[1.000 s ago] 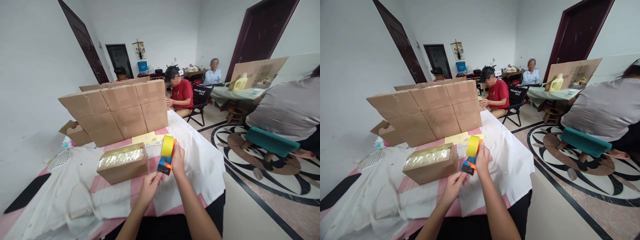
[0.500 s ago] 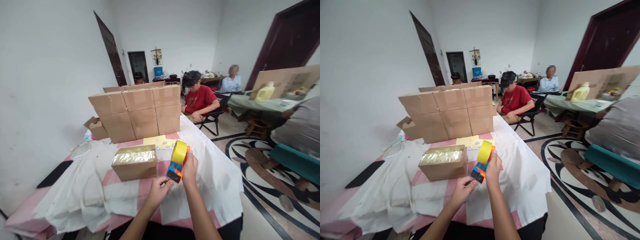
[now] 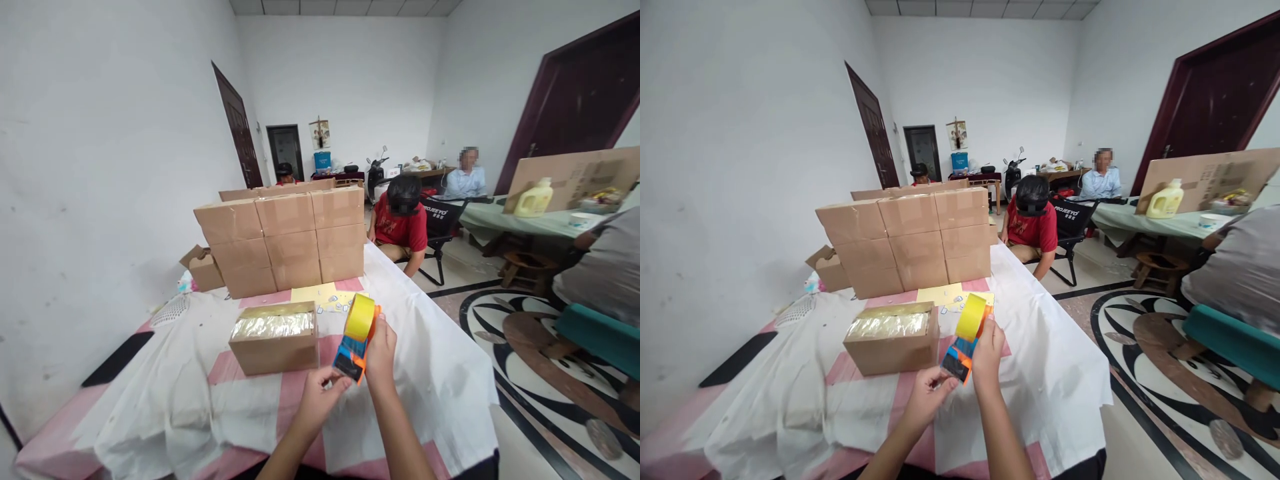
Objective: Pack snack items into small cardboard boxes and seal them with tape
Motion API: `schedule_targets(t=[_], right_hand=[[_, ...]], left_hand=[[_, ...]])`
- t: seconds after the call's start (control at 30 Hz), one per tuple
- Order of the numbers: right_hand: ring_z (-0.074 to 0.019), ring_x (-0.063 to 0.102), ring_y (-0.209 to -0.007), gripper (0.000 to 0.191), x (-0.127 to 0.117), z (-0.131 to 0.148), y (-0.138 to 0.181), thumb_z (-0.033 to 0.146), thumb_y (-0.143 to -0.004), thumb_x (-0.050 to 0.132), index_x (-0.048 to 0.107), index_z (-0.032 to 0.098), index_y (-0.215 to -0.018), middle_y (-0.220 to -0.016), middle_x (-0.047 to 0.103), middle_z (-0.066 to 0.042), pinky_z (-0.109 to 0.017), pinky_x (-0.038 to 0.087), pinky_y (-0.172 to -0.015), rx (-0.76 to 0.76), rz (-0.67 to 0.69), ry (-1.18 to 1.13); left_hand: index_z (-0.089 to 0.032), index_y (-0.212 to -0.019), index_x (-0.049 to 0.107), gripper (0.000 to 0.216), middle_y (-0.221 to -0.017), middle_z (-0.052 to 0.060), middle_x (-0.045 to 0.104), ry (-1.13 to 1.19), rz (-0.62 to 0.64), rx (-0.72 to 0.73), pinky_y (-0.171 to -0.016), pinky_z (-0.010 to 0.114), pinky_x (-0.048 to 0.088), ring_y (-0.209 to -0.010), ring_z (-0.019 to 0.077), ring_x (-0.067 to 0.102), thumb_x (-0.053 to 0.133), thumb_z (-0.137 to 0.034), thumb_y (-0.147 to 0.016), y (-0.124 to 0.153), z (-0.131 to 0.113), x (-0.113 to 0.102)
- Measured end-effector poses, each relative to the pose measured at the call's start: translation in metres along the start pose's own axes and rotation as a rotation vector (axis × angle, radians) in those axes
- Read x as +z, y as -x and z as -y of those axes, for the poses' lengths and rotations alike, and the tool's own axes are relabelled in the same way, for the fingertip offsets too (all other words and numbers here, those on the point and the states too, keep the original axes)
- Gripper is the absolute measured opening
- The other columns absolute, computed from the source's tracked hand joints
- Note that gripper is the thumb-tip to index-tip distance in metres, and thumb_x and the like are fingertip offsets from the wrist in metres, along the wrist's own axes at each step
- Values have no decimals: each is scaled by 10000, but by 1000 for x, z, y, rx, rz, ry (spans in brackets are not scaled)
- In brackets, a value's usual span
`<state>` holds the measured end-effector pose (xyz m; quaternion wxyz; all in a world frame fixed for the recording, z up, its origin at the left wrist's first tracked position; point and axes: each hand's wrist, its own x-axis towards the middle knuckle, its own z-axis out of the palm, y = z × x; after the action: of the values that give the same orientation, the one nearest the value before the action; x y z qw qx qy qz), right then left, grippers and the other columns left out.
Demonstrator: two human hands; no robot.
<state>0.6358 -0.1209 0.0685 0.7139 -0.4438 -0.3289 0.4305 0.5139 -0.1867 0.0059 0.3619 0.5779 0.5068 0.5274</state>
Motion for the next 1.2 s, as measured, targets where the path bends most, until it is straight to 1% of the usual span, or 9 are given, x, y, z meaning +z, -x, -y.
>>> schedule_targets(t=[0.13,0.27,0.43,0.53,0.63,0.77,0.93,1.03,1.2], right_hand=[[-181,548,-656,458,0,0,0,639,-829,590,615,190,-742,-628,573,14,-288,441,-588,-26,-29,-9],[-171,551,-659,485,0,11,2,649,-846,561,610,177,-746,-676,612,0,-284,455,-608,14,27,-65],[-161,572,-620,437,-3,24,3,600,-831,607,625,164,-822,-687,626,6,-265,462,-581,106,18,-185],[-156,589,-623,393,-3,27,1,560,-832,621,630,167,-850,-703,633,15,-252,468,-575,127,6,-244],[-154,594,-608,378,-3,29,1,554,-839,614,622,176,-836,-688,630,24,-249,466,-560,143,2,-227],[-156,600,-598,381,-4,28,-1,558,-853,600,620,178,-830,-693,644,19,-250,469,-553,149,11,-188],[-158,606,-592,366,-4,29,0,527,-873,598,637,164,-846,-656,636,12,-256,477,-567,163,35,-205],[-168,631,-635,360,-4,30,3,517,-874,603,646,159,-866,-665,643,7,-258,489,-592,161,44,-210],[-159,599,-582,407,-5,27,3,570,-874,580,633,168,-843,-681,650,8,-262,468,-549,164,16,-138]], left_hand=[[-145,-641,731,415,-583,45,655,-21,0,14,-610,267,415,-575,157,535,705,-543,-757,-2,-2,0],[-139,-643,723,441,-575,38,631,-42,6,5,-578,250,388,-561,140,500,724,-570,-739,1,-14,-2],[-126,-697,729,602,-509,2,521,-3,147,-61,-495,229,327,-474,109,440,547,-676,-863,6,-39,-6],[-125,-715,734,611,-489,-13,474,-5,145,-70,-496,227,312,-478,108,436,531,-677,-883,4,-45,-5],[-125,-718,735,636,-478,-17,464,13,151,-96,-493,230,302,-471,107,422,535,-711,-867,1,-42,-4],[-120,-721,731,695,-438,-25,451,51,225,-121,-494,233,307,-429,97,398,518,-770,-843,-4,-35,-5],[-119,-765,759,685,-461,-9,506,110,305,-69,-566,248,374,-455,106,458,462,-719,-912,-2,-31,-9],[-121,-783,768,668,-459,-14,501,112,292,-66,-578,247,383,-458,103,447,452,-690,-934,1,-26,-9],[-118,-755,748,702,-450,-9,493,75,242,-74,-512,234,338,-440,104,427,477,-754,-875,-1,-20,-6]])
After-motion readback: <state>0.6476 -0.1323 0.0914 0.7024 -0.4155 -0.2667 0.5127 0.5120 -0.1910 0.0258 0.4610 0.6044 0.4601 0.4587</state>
